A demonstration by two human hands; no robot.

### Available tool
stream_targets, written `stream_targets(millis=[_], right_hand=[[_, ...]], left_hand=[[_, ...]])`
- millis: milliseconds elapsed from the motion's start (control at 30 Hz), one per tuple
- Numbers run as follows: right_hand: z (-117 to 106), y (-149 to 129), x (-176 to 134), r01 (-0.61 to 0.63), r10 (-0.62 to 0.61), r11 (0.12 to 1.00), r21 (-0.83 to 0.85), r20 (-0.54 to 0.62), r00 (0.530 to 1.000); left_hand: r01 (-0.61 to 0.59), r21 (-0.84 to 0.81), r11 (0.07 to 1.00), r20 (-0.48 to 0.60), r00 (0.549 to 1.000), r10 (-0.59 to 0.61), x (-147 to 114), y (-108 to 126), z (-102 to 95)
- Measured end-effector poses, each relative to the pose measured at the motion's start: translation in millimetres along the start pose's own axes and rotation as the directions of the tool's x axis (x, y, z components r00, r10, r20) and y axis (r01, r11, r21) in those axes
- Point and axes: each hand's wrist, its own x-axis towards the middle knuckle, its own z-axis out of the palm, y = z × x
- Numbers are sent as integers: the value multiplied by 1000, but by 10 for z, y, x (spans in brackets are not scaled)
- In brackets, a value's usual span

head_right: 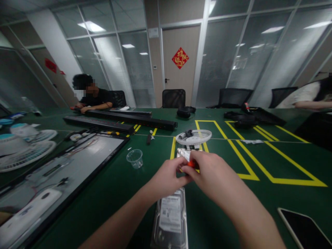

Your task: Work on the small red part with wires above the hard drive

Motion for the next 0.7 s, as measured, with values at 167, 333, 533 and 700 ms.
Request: stream_targets(millis=[167,333,533,700], right_hand=[[-30,5,-35,91,-92,993,74,0,996],[-37,-5,-5,59,-60,997,47,26,998],[-18,-16,-22,41,-42,998,54,5,999],[17,-5,-4,128,-130,985,113,10,991]], left_hand=[[-6,-26,1000,-19,1000,6,-5,6,-7],[-22,-9,1000,-13,1000,22,-9,16,-6],[-17,-41,999,-16,1000,16,-5,4,-8],[-36,-7,999,-37,999,36,-3,-7,-18]])
